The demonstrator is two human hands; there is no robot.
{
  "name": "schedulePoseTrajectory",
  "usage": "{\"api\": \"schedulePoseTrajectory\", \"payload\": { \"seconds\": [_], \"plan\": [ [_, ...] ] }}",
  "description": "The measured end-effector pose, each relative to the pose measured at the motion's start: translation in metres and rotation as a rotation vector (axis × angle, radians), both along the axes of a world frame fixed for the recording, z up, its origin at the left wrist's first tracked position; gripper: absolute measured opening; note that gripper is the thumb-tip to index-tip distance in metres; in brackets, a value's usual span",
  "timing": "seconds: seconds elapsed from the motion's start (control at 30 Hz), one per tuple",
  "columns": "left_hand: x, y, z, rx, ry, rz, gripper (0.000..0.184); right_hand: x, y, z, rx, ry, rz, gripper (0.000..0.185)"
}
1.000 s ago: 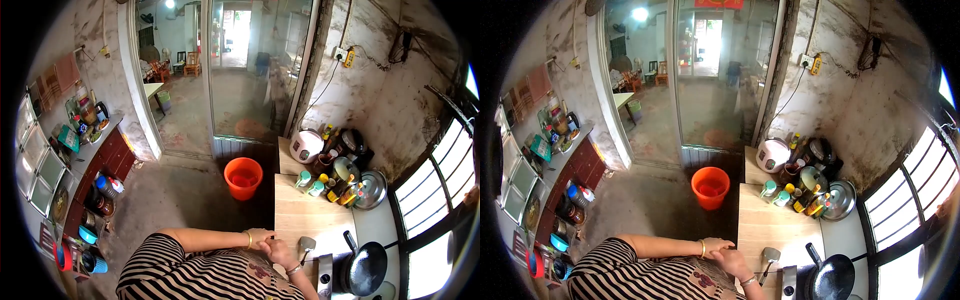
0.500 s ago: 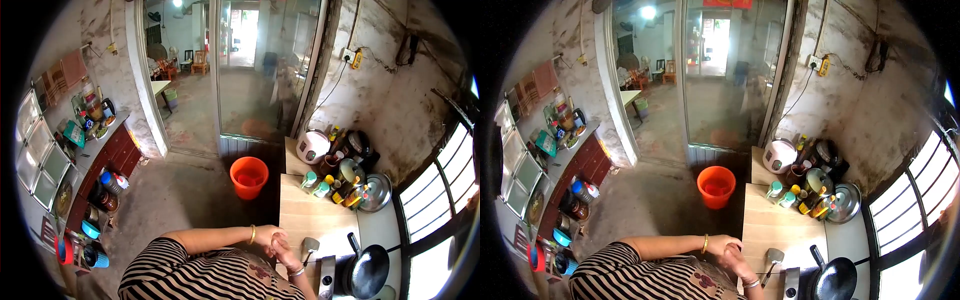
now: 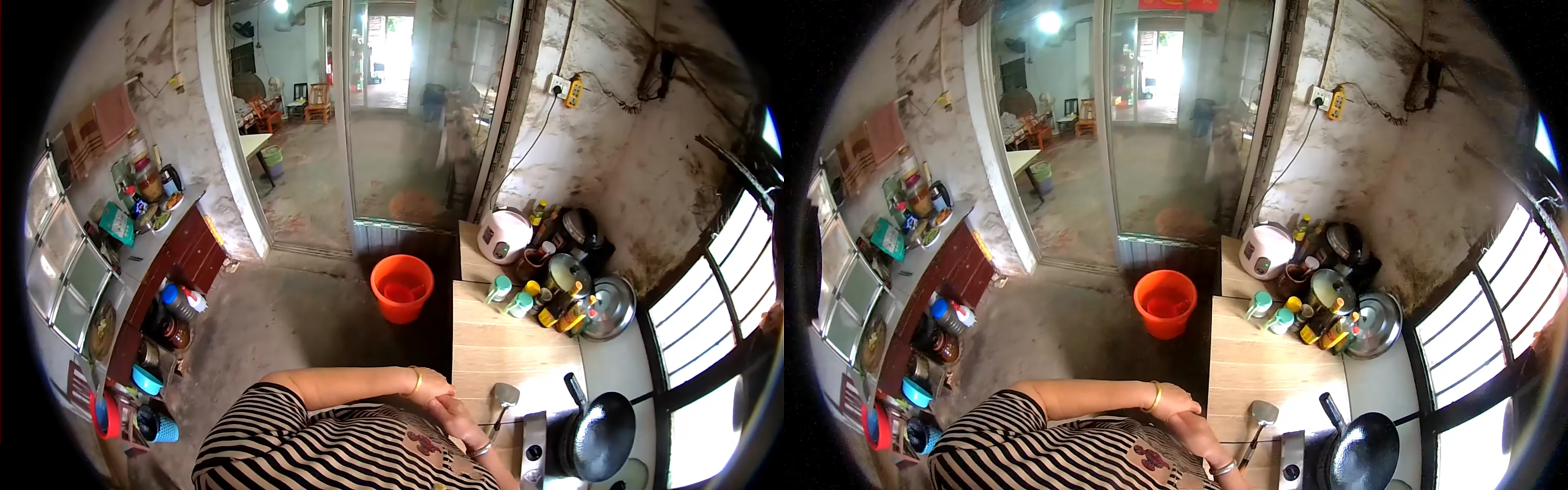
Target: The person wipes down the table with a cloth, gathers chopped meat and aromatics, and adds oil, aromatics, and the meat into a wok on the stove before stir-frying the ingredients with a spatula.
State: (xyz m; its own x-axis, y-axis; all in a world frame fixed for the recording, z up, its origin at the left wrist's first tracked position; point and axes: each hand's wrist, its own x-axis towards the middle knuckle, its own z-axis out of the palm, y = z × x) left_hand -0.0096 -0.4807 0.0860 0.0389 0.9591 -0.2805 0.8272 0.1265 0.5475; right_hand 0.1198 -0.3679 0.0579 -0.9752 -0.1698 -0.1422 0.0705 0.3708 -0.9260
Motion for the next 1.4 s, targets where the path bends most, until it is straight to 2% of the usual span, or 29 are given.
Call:
{"api": "schedulePoseTrajectory", "payload": {
  "seconds": [0.07, 0.13, 0.17, 0.23, 0.33, 0.43, 0.47, 0.5, 0.57, 0.63, 0.73, 0.77, 0.83, 0.87, 0.9, 0.97, 1.0, 1.03, 1.07, 1.17, 1.23, 1.3, 1.4],
  "plan": [
    [0.001, 0.0, -0.011, 0.055, -0.128, 0.02, 0.033, 0.003, -0.002, -0.003, -0.126, 0.047, -0.029, 0.028],
    [0.003, 0.002, -0.021, 0.118, -0.31, 0.053, 0.032, 0.007, -0.003, 0.007, -0.448, -0.11, -0.091, 0.029],
    [0.004, 0.004, -0.032, 0.168, -0.47, 0.076, 0.031, 0.009, -0.003, 0.013, -0.608, -0.187, -0.121, 0.029],
    [0.009, 0.009, -0.055, 0.263, -0.791, 0.123, 0.029, 0.01, -0.003, 0.026, -0.75, -0.217, -0.171, 0.035],
    [0.027, 0.012, -0.007, -0.033, -1.424, 0.507, 0.036, 0.007, 0.004, 0.015, -0.949, -0.231, -0.188, 0.041],
    [0.026, 0.021, -0.014, 0.005, -1.488, 0.525, 0.033, 0.008, 0.006, 0.011, -1.041, -0.227, -0.282, 0.044],
    [0.028, 0.023, -0.011, -0.036, -1.56, 0.532, 0.033, 0.008, 0.01, 0.009, -1.041, -0.271, -0.236, 0.044],
    [0.026, 0.022, -0.007, -0.031, -1.555, 0.477, 0.033, 0.009, 0.016, 0.004, -1.046, -0.316, -0.202, 0.044],
    [0.031, 0.023, -0.01, -0.05, -1.464, 0.5, 0.035, 0.016, 0.022, -0.004, -0.846, -0.357, -0.236, 0.04],
    [0.027, 0.022, -0.023, 0.047, -1.165, 0.283, 0.041, 0.021, 0.027, -0.008, -0.737, -0.282, -0.116, 0.033],
    [0.022, 0.025, -0.043, -0.079, -0.779, 0.094, 0.052, 0.032, 0.018, -0.01, -0.394, -0.02, -0.109, 0.034],
    [0.025, 0.024, -0.036, 0.006, -0.665, 0.028, 0.052, 0.035, 0.015, -0.002, -0.262, 0.055, -0.121, 0.035],
    [0.023, 0.03, -0.041, -0.018, -0.409, -0.07, 0.049, 0.038, 0.019, -0.01, -0.087, 0.122, -0.077, 0.034],
    [0.022, 0.035, -0.042, -0.126, -0.321, -0.075, 0.049, 0.04, 0.021, -0.011, -0.08, 0.13, -0.105, 0.034],
    [0.021, 0.04, -0.04, -0.124, -0.289, -0.083, 0.049, 0.041, 0.023, -0.012, -0.069, 0.139, -0.134, 0.033],
    [0.018, 0.048, -0.047, 0.025, -0.412, -0.117, 0.05, 0.041, 0.027, -0.01, -0.105, 0.128, -0.196, 0.034],
    [0.014, 0.054, -0.049, -0.062, -0.451, -0.11, 0.051, 0.041, 0.03, -0.006, -0.15, 0.11, -0.231, 0.035],
    [0.01, 0.061, -0.049, -0.021, -0.45, -0.135, 0.053, 0.04, 0.032, -0.005, -0.193, 0.092, -0.266, 0.036],
    [0.006, 0.069, -0.048, -0.032, -0.431, -0.155, 0.052, 0.039, 0.035, -0.019, -0.379, -0.027, -0.276, 0.035],
    [-0.008, 0.097, -0.04, -0.039, -0.39, -0.185, 0.045, 0.033, 0.049, -0.025, -0.69, -0.134, -0.362, 0.034],
    [-0.027, 0.117, -0.041, -0.107, -0.715, -0.071, 0.038, 0.028, 0.06, -0.035, -0.722, -0.029, -0.468, 0.04],
    [-0.058, 0.143, -0.04, -0.199, -0.914, 0.055, 0.034, 0.024, 0.074, -0.04, -0.719, -0.099, -0.599, 0.045],
    [-0.123, 0.183, -0.071, -0.208, -0.892, 0.12, 0.036, 0.019, 0.089, -0.071, -0.496, -0.298, -0.875, 0.042]
  ]
}}
